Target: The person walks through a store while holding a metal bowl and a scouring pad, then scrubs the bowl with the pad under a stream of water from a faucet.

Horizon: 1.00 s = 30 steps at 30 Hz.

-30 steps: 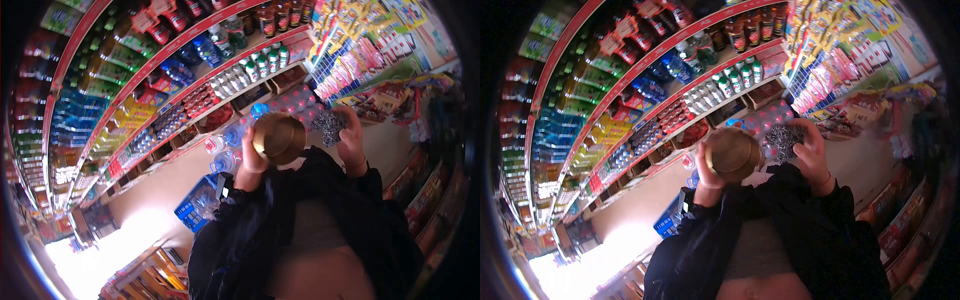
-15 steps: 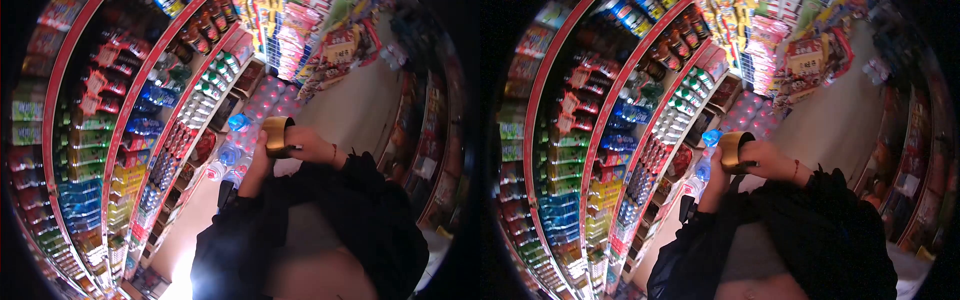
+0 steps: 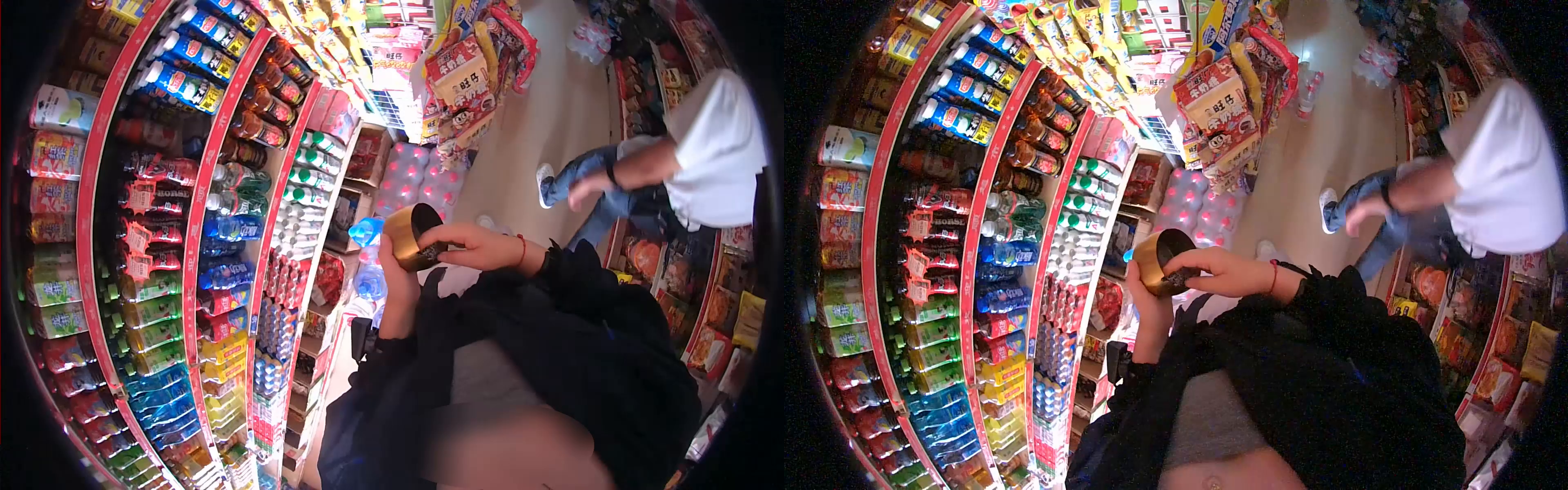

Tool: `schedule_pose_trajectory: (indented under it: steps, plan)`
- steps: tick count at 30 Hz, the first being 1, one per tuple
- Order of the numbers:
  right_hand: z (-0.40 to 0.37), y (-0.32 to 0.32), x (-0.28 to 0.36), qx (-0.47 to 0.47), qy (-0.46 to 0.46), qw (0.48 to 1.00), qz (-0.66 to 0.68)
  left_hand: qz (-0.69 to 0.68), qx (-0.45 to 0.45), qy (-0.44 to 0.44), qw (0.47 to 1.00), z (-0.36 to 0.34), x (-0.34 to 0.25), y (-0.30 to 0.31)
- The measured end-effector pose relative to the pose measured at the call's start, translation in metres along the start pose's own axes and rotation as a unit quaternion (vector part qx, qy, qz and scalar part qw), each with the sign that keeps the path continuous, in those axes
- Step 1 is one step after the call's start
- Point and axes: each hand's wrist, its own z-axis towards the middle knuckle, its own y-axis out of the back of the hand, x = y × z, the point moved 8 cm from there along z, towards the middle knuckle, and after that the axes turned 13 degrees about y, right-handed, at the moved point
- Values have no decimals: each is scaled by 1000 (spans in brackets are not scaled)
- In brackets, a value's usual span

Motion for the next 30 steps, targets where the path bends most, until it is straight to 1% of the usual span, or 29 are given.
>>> schedule_pose_trajectory:
  steps: [1, 2, 3, 4, 5, 6, 9, 10, 11, 12, 13, 14, 15, 17, 18, 19, 20, 21, 22, 23, 24, 26, 27, 28, 29, 30]
  plan:
    - [0, 2, 2, -8, 22, 1000, 4, -1, -3, -2, 1000, 2, -1, -2]
    - [2, 3, 14, 17, 104, 990, -92, -9, 5, -7, 1000, 2, -2, -4]
    - [2, 6, 17, 21, 106, 990, -88, -17, 13, -12, 1000, 3, -4, -6]
    - [2, 3, 24, 78, 123, 966, -213, -19, 7, -15, 1000, 3, -6, -7]
    - [3, -1, 28, 134, 140, 923, -333, -25, 13, -5, 1000, 2, -6, -11]
    - [4, 0, 26, 140, 144, 922, -330, -32, 21, 3, 999, 1, -6, -14]
    - [7, -6, 23, 169, 168, 906, -350, -44, -3, -8, 999, -5, -4, -10]
    - [9, -3, 21, 123, 131, 955, -235, -51, -10, -14, 999, -9, -3, -10]
    - [11, -2, 18, 75, 89, 986, -115, -57, -21, -21, 998, -16, -3, -10]
    - [14, -7, 23, 86, 91, 986, -110, -63, -32, -27, 997, -20, -1, -9]
    - [15, -4, 12, 14, -32, 998, 59, -69, -41, -33, 996, -20, 2, -5]
    - [11, -6, -2, -58, -159, 960, 222, -58, -61, -65, 994, -18, 3, 2]
    - [12, -10, -4, -47, -160, 960, 224, -46, -81, -98, 991, -17, 3, 11]
    - [15, -12, -9, -24, -132, 979, 155, -39, -89, -114, 989, -14, 2, 23]
    - [16, -13, -11, -15, -133, 978, 158, -19, -93, -151, 984, -16, -6, 24]
    - [23, -14, 2, 41, -28, 998, 40, 3, -96, -187, 978, -20, -14, 24]
    - [27, -19, 15, 94, 79, 989, -78, -30, -100, -166, 981, -23, -18, 23]
    - [29, -19, 12, 97, 79, 989, -76, -32, -102, -167, 980, -29, -24, 23]
    - [30, -25, 18, 140, 155, 965, -158, -57, -74, -136, 986, -32, -27, 22]
    - [30, -31, 24, 180, 228, 927, -236, -82, -44, -104, 990, -32, -26, 20]
    - [33, -29, 23, 180, 229, 927, -235, -121, -39, -88, 988, -28, -25, 21]
    - [35, -30, 23, 208, 236, 911, -268, -126, -31, -72, 989, -25, -21, 22]
    - [34, -29, 23, 205, 235, 911, -271, -132, -20, -57, 989, -21, -18, 20]
    - [33, -27, 13, 210, 159, 934, -242, -129, -15, -54, 990, -18, -15, 19]
    - [31, -26, 3, 213, 83, 951, -210, -96, -49, -49, 993, -17, -9, 21]
    - [29, -25, 0, 207, 81, 951, -213, -62, -83, -44, 994, -16, -6, 23]
